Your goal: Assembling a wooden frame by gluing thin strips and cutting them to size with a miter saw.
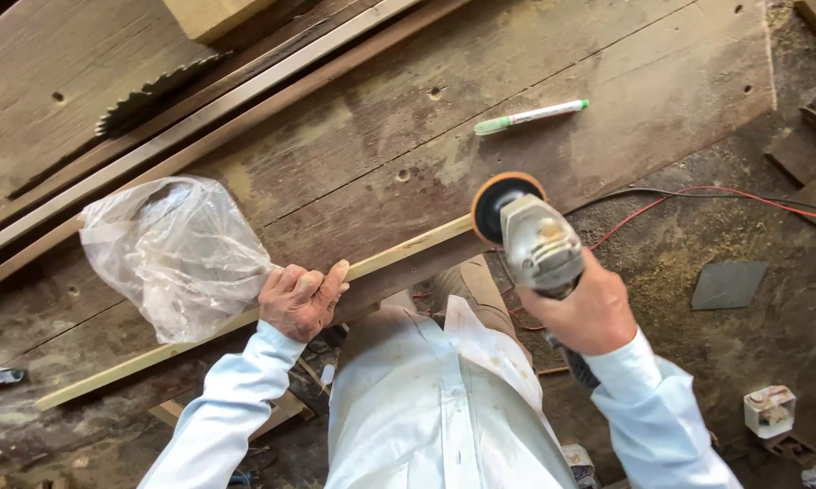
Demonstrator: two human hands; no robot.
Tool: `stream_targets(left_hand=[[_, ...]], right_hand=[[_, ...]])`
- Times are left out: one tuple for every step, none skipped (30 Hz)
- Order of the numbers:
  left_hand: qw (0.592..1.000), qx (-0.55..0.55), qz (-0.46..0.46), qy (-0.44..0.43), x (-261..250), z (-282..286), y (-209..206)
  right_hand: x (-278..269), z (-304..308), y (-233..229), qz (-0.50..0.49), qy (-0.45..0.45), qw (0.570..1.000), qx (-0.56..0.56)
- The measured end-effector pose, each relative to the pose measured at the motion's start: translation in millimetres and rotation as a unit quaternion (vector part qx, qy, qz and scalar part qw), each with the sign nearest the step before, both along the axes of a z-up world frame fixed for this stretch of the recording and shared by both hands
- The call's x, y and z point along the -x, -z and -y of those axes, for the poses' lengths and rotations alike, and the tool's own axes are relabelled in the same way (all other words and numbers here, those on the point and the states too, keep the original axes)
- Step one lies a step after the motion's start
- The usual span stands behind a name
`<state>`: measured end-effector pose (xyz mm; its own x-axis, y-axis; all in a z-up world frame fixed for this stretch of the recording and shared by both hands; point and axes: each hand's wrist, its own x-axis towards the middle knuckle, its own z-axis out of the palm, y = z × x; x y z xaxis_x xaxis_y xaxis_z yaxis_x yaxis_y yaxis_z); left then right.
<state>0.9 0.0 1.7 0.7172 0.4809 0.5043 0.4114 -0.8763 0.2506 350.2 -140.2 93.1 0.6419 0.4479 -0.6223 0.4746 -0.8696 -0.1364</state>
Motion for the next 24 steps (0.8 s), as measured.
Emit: stream_targets(left_hand=[[1.000,0.004,0.002,-0.002,-1.0,-0.7,-2.6],[1.000,0.009,0.006,-0.003,-3.6,-1.2,-4.2],[1.000,0.009,0.005,-0.004,-3.2,-2.5,-4.5],[1.000,0.008,0.003,0.000,-2.8,-2.7,-4.5],[1.000,0.006,0.001,0.004,-2.0,-3.2,-4.1],[1.000,0.008,-0.002,0.000,-2.3,-2.5,-3.3],[1.000,0.007,0.003,-0.001,-2.3,-1.9,-2.3],[1.000,0.005,0.008,-0.001,-1.6,-2.4,-1.3],[1.000,0.005,0.004,-0.004,-1.5,-1.4,-1.6],[1.000,0.008,0.007,-0.006,-1.9,-1.2,-1.8],[1.000,0.011,0.010,-0.008,-2.9,-1.0,-2.1],[1.000,0.011,0.008,-0.008,-2.4,-1.5,-2.7],[1.000,0.016,0.007,-0.007,-2.4,-1.7,-3.2],[1.000,0.021,0.007,-0.006,-2.7,-0.9,-3.5],[1.000,0.022,0.006,-0.006,-2.3,-0.7,-3.3],[1.000,0.019,0.005,-0.005,-2.2,-1.1,-2.9],[1.000,0.016,0.003,-0.004,-2.3,-1.3,-2.8],[1.000,0.016,0.005,-0.002,-1.9,-1.1,-1.9],[1.000,0.017,0.002,0.000,-1.4,-0.8,-1.3],[1.000,0.018,-0.002,0.000,-0.2,-0.4,-1.1],[1.000,0.018,-0.002,0.000,0.1,0.0,-1.4],[1.000,0.020,-0.001,0.001,0.0,0.0,-1.3],[1.000,0.022,-0.001,0.001,0.2,-0.1,-1.5],[1.000,0.020,0.000,0.001,0.1,0.0,-1.3]], right_hand=[[-4.5,-1.9,1.1,0.001,-0.001,1.000,-0.008],[-10.2,-3.4,1.8,0.003,-0.002,1.000,-0.015],[-8.4,-15.0,-6.1,0.003,-0.003,1.000,-0.015],[-6.9,-26.3,-14.3,-0.017,0.016,1.000,-0.008],[-4.9,-37.9,-22.0,-0.036,0.034,0.999,-0.002],[-7.8,-36.6,-20.8,-0.039,0.030,0.999,0.000],[-10.5,-35.5,-19.5,-0.042,0.041,0.998,-0.005],[-12.4,-34.7,-17.4,-0.046,0.053,0.997,-0.012],[-13.4,-34.0,-16.1,-0.049,0.050,0.997,-0.011],[-14.4,-33.3,-15.2,-0.047,0.057,0.997,0.002],[-16.1,-32.4,-14.4,-0.045,0.064,0.997,0.014],[-12.9,-33.1,-14.5,-0.046,0.063,0.997,0.015],[-10.0,-33.5,-14.6,-0.049,0.062,0.997,0.009],[-7.3,-32.8,-15.2,-0.051,0.062,0.997,0.005],[-2.1,-35.6,-16.9,-0.051,0.062,0.997,0.006],[3.0,-38.2,-18.8,-0.038,0.047,0.998,0.008],[8.0,-40.6,-20.9,-0.025,0.031,0.999,0.011],[11.1,-38.1,-18.5,-0.023,0.033,0.999,0.011],[14.2,-35.5,-16.2,-0.026,0.028,0.999,0.003],[17.5,-33.3,-13.8,-0.030,0.021,0.999,-0.005],[21.6,-31.2,-10.2,-0.030,0.022,0.999,-0.005],[25.5,-29.1,-6.7,-0.027,0.007,1.000,-0.005],[29.6,-27.1,-3.4,-0.025,-0.008,1.000,-0.005],[35.9,-28.4,-4.2,-0.024,-0.008,1.000,-0.007]])
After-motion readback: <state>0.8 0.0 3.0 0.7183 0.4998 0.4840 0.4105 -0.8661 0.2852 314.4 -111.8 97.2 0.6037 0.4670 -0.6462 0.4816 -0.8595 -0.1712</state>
